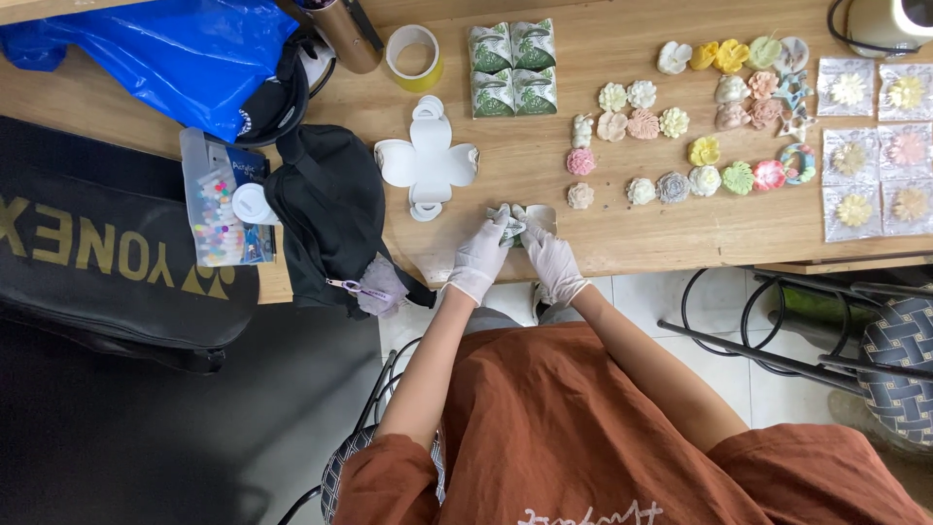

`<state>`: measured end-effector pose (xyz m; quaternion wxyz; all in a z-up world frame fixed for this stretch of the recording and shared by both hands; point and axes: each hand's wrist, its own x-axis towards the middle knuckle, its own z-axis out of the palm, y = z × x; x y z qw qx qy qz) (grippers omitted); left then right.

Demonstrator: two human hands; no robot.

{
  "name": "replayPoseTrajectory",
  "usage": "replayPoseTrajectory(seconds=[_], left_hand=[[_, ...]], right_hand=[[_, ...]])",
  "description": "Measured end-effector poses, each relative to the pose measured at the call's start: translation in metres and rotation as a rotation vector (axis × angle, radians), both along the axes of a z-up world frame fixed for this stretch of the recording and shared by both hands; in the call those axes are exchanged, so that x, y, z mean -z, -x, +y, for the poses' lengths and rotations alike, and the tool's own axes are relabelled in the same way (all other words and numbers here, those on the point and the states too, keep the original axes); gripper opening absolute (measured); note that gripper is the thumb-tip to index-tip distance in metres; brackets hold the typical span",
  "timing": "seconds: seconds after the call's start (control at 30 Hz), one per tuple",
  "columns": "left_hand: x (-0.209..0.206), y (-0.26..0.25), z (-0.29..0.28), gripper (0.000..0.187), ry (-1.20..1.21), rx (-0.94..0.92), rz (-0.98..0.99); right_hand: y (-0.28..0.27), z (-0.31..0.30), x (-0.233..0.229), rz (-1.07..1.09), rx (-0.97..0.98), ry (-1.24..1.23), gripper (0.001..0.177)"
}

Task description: The recorder is shown folding cardboard packaging and placing finished handmade decorative items inside.

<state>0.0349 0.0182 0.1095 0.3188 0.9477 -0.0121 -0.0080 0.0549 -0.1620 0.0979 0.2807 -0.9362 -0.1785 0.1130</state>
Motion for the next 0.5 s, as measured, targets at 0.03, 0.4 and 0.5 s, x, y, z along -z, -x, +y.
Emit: replayPoseTrajectory(seconds=[0.03,0.4,0.5], left_hand=[[0.001,0.0,0.0,0.065,0.0,0.0,0.001],[0.0,-0.004,-0.004,0.066,-0.082,-0.002,0.094],[-0.012,-0.003,-0.004,0.078,-0.105,0.006,0.119]], right_hand=[[0.001,0.004,-0.017,0.001,0.0,0.0,0.029],[0.003,0.023,-0.029,0.308,0.41,-0.708,0.045],[0.003,0.03,-0.058,0.327,0.441,-0.614,0.051]])
